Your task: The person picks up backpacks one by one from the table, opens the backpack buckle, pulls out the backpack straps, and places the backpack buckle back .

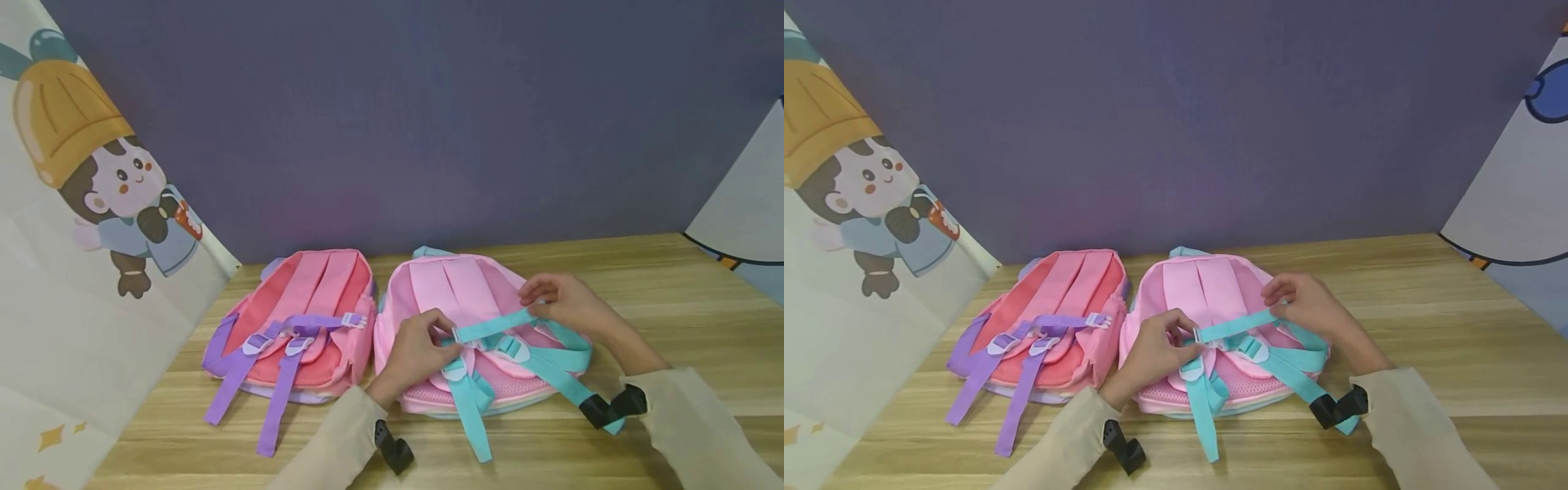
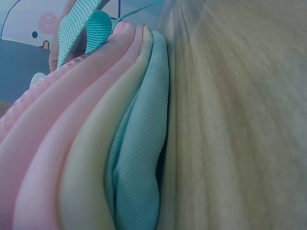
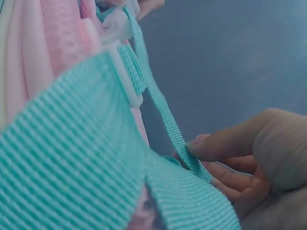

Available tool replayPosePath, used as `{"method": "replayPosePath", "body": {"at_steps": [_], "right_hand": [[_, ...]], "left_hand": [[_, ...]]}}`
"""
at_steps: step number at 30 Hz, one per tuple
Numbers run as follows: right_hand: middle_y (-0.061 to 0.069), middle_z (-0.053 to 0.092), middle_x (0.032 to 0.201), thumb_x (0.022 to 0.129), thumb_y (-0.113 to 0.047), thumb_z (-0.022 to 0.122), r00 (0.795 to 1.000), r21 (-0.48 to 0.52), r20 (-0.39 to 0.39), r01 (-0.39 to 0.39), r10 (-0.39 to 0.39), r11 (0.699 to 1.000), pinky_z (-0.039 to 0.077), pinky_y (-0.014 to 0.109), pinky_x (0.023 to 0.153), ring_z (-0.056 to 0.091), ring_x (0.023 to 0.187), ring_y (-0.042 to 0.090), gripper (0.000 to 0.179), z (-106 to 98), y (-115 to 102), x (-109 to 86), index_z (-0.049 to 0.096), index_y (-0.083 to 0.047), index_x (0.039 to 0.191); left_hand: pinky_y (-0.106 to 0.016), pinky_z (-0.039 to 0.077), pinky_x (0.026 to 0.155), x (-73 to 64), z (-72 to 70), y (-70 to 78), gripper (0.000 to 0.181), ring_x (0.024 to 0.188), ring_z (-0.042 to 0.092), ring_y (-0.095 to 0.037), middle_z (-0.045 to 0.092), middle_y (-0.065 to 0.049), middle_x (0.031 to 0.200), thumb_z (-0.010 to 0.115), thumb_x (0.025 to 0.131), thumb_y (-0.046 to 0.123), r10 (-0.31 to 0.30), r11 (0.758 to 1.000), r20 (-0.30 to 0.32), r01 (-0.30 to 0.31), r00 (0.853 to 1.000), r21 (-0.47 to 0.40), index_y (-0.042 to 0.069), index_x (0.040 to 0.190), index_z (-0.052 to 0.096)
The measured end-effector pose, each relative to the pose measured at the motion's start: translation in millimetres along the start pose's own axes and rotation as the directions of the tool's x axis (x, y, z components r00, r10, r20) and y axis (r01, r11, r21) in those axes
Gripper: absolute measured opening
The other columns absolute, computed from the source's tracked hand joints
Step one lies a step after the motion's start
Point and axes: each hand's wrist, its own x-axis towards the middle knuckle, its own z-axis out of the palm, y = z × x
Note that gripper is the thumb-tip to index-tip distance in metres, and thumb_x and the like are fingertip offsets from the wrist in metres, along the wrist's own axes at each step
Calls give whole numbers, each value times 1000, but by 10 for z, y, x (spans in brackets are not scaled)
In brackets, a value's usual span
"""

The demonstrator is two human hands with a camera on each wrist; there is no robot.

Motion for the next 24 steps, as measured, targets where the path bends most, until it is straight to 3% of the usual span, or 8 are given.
{"method": "replayPosePath", "body": {"at_steps": [5, 11, 18, 24], "right_hand": [[12, 66, 89, 79, 4, 69, 997, -113, -62, 38, -45, 993, 48, 24, 68, 59, 82, 20, 19, -10, -11, -9, 65, 3, 97], [7, 65, 84, 77, 4, 72, 960, -201, -151, 202, -234, 958, 49, 25, 68, 57, 77, 18, 20, 111, -172, -19, 66, -1, 95], [6, 67, 100, 77, 0, 75, 929, -142, -26, 362, -369, 921, 51, 46, 85, 62, 95, 26, 31, 395, -268, 3, 64, -5, 105], [3, 66, 106, 77, -7, 77, 924, -94, 25, 383, -383, 919, 49, 47, 88, 63, 102, 24, 37, 605, -304, -4, 62, -8, 111]], "left_hand": [[-19, 43, 58, 1, -3, 6, 17, 63, 50, -5, 67, -4, 78, 77, 75, 13, -3, 1000, 10, 2, 1000, 3, 10, 87, 65], [-19, 43, 59, -2, -4, 11, 18, 64, 49, -4, 67, -4, 80, 77, 78, 16, 2, 1000, 21, -3, 1000, 14, 11, 92, 67], [-18, 42, 57, 2, -5, 4, 19, 62, 48, -3, 66, -3, 79, 77, 79, 17, 20, 999, 25, -21, 999, 26, 10, 95, 68], [-17, 41, 57, 7, 8, 0, 22, 63, 47, -2, 68, -2, 83, 77, 80, 16, 49, 998, 22, -50, 999, 33, 10, 99, 69]]}}
